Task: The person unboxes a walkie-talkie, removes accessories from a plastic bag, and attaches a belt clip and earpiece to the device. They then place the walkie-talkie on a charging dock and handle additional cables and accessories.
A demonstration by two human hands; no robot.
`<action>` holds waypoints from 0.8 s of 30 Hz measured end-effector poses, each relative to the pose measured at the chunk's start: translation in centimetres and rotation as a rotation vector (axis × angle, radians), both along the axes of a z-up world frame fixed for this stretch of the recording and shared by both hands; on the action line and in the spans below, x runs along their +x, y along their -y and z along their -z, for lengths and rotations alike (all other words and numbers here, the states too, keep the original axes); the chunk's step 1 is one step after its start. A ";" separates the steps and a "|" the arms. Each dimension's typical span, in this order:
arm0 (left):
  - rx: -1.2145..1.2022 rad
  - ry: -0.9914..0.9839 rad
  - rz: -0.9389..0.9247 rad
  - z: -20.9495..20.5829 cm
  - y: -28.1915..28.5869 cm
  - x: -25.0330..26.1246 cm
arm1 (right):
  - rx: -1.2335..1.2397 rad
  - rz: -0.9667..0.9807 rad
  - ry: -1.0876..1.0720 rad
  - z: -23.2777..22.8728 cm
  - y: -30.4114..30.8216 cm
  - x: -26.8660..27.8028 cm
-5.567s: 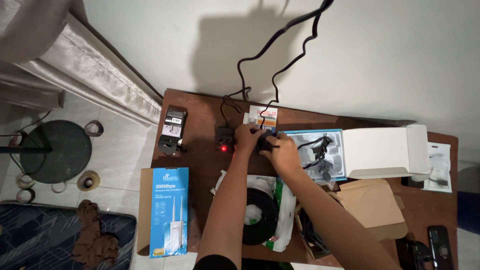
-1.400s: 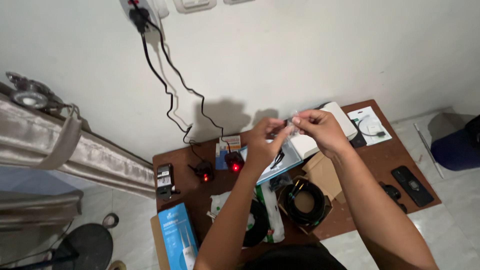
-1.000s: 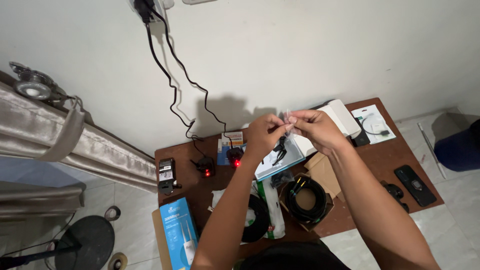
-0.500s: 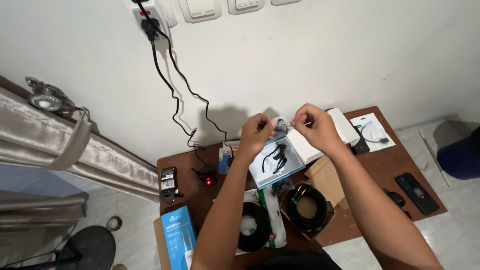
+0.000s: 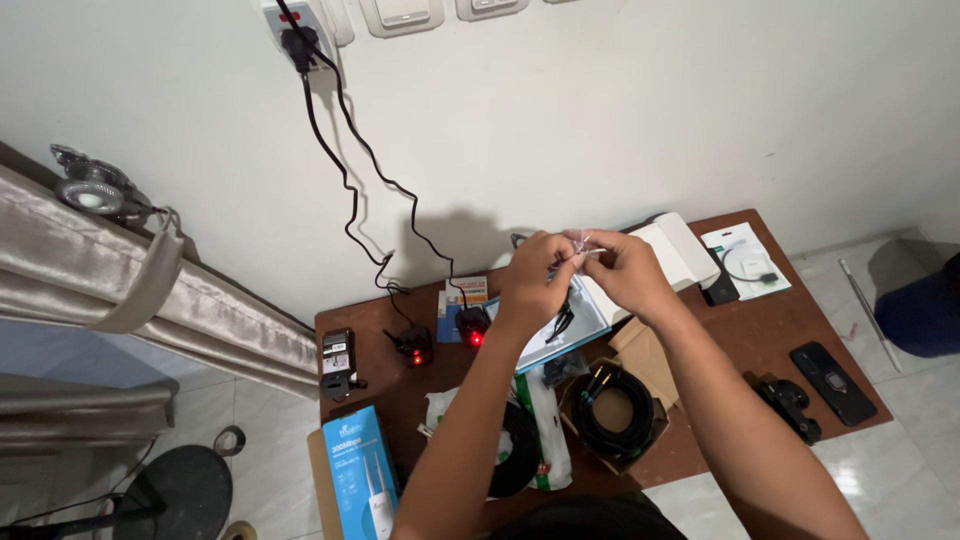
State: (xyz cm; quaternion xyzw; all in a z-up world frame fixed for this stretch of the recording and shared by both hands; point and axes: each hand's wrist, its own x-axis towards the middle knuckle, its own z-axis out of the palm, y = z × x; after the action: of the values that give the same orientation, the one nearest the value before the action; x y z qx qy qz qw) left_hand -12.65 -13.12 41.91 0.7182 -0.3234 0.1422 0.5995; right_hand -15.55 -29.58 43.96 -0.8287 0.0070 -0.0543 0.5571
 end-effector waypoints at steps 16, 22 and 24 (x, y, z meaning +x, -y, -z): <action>-0.548 -0.602 0.052 2.5 -1.2 0.4 | 0.285 -0.029 -0.081 1.8 1.9 -0.8; -0.501 -0.668 -0.001 4.2 -2.5 0.7 | 0.224 0.033 -0.077 2.2 3.2 -0.7; -0.524 -0.630 -0.009 4.7 -2.5 0.6 | 0.254 0.032 -0.055 2.4 3.8 -0.8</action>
State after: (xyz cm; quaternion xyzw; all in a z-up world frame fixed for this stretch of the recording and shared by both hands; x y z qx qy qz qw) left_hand -12.01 -10.59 37.25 0.5511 -0.0736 -0.0044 0.8312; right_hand -16.33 -33.40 41.60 -0.7524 0.0421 -0.0390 0.6562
